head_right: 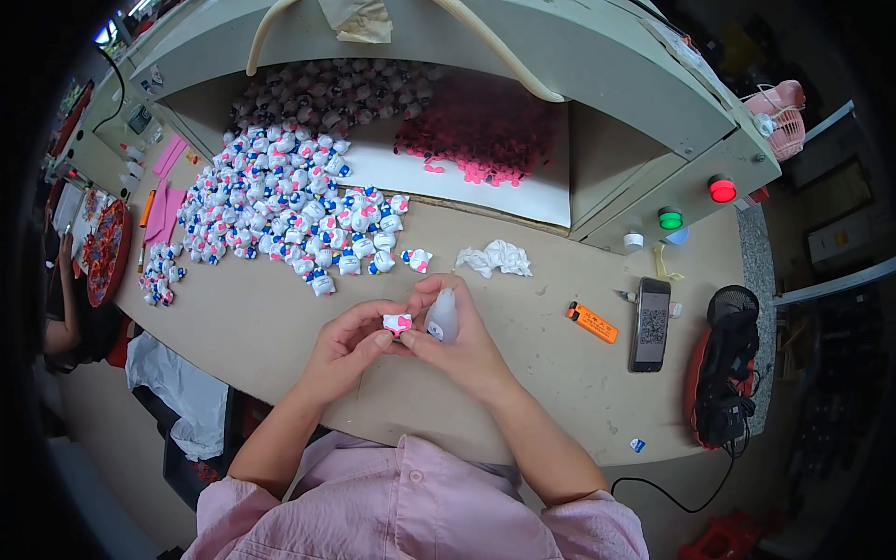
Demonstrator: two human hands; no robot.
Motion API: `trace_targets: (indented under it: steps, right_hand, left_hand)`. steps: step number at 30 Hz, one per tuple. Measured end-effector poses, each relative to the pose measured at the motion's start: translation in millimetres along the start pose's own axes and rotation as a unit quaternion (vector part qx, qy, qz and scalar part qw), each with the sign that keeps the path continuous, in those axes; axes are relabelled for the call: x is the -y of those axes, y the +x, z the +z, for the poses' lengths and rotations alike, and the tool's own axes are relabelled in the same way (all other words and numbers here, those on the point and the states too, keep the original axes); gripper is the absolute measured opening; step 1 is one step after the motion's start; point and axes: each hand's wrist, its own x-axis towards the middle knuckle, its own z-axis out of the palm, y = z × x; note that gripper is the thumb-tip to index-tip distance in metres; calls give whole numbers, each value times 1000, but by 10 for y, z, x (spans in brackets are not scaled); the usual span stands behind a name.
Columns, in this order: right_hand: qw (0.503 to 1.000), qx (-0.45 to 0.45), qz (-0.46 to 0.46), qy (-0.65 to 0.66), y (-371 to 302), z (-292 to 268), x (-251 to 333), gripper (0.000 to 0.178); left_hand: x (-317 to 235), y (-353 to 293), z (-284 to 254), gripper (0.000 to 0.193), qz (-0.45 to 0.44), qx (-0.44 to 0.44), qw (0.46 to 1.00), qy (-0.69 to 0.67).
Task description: The person assembles toy figurines by picking up figures and small bow pieces, applying glue from a bottle, and attaching the bows onto each figurine by hand.
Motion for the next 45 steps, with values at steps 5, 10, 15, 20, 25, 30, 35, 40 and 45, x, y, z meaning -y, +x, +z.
trace_targets:
  steps: [5, 10, 15, 20, 25, 30, 35, 40, 45]
  right_hand:
    - [1000, -2, -13, -21, -1, 8, -39, 50]
    - [999, -14, -27, -35, -8, 19, -53, 51]
    - [999, -25, -28, -19, -18, 42, -75, 51]
    - [999, -21, -29, -6, -27, 30, -109, 53]
    - [999, -21, -36, 0, -31, 74, -102, 49]
    - [998, 11, -56, -38, -30, 54, -32, 50]
    - [998, 13, -53, -43, -27, 25, -22, 51]
    - [998, 5, -55, -37, -27, 14, -74, 54]
    - [998, 18, -19, 63, -56, 31, -97, 59]
  left_hand:
    - [35, -12, -58, 31, -9, 0, 1000, 15]
    - [42, -16, -47, 28, 0, -6, 1000, 17]
    - [37, -29, -53, 27, 12, -5, 1000, 20]
    - [38, -36, -57, 27, 13, -1, 1000, 11]
    - [-12, -33, -50, 28, 13, 5, 1000, -4]
    - [-16, -42, -57, 29, -1, 6, 1000, 7]
    - [-7, -41, -70, 29, -1, 17, 1000, 2]
    - [-22, -52, -72, 29, -4, 18, 1000, 16]
    - [-15, -83, -69, 30, -17, 51, 996, -77]
